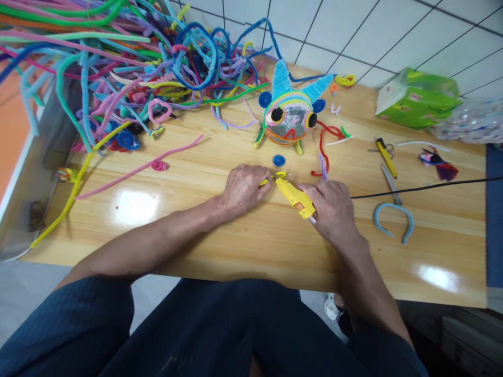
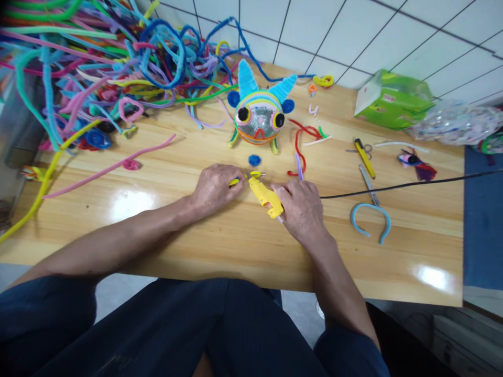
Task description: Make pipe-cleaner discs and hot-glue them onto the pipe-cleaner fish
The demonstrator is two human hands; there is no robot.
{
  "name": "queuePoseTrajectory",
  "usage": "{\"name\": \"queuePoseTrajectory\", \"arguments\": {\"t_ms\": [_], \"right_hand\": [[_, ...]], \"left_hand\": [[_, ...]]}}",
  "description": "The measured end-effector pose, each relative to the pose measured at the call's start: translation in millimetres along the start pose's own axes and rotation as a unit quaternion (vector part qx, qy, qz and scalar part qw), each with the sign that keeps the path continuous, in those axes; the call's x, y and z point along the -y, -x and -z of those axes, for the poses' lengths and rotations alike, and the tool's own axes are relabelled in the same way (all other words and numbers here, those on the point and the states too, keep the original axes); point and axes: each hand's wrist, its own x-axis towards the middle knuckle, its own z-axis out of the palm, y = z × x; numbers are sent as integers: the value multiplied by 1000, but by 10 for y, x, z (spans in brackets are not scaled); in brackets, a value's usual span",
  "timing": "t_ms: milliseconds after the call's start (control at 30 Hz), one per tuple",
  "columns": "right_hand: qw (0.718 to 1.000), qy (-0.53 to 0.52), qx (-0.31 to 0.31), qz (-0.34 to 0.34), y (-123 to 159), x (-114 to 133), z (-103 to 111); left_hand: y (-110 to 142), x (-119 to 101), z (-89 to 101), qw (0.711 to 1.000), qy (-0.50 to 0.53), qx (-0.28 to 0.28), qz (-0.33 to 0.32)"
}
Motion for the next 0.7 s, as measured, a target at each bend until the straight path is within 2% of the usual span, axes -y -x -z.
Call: {"name": "queuePoseTrajectory", "arguments": {"t_ms": [233,700], "right_hand": [[1000,15,-5,19,-4,-5,17],[1000,18,7,13,4,-30,-4]], "left_hand": [[4,34,-28,999,-9,-23,-26],[14,86,-94,997,-12,-53,-47]]}}
